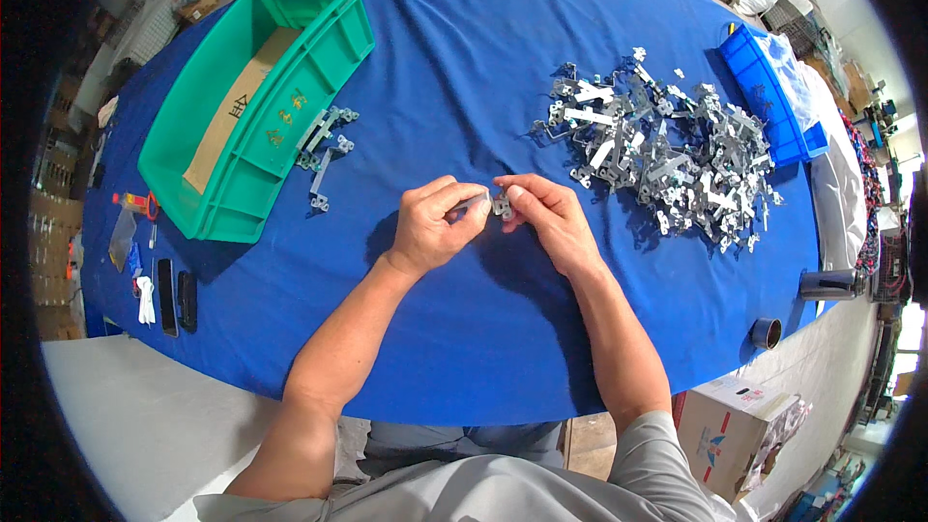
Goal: The person assembles small metal components by hand, connecting pins and brackets.
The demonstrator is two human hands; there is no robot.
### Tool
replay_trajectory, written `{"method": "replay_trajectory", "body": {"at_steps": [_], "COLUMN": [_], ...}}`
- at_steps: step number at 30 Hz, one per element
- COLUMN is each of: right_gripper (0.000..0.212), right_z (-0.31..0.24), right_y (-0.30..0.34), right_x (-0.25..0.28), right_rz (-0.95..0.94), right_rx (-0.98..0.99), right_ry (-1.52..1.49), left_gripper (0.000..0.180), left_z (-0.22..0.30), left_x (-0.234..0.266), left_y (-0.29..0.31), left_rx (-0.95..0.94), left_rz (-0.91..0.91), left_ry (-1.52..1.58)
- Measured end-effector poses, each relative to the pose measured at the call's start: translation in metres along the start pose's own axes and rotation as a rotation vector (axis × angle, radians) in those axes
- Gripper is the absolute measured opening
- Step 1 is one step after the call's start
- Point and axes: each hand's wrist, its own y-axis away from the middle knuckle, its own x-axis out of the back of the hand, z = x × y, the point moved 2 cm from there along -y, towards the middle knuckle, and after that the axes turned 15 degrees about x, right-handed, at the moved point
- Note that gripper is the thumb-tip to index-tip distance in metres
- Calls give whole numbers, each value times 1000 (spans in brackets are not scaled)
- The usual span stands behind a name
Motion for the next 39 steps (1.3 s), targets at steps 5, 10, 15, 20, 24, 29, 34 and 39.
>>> {"method": "replay_trajectory", "body": {"at_steps": [5,10,15,20,24,29,34,39], "right_gripper": [24,18,21,24,23,20,23,23], "right_z": [2,2,-2,-9,-4,-2,0,-5], "right_y": [1,0,1,2,3,3,1,0], "right_x": [0,-2,2,-4,-3,-2,-1,-3], "right_rz": [-45,162,72,-50,-51,-37,-1,-34], "right_rx": [50,106,-41,-106,-51,-43,1,-3], "right_ry": [53,35,84,305,315,309,112,119], "left_gripper": [9,9,9,11,10,8,7,9], "left_z": [2,2,-2,-2,-3,-4,-2,0], "left_x": [-1,1,4,4,4,2,1,-1], "left_y": [0,2,0,0,0,-1,0,0], "left_rx": [-8,2,24,9,54,55,56,34], "left_rz": [-60,-24,99,77,57,17,21,-5], "left_ry": [-53,-42,11,10,51,25,25,27]}}
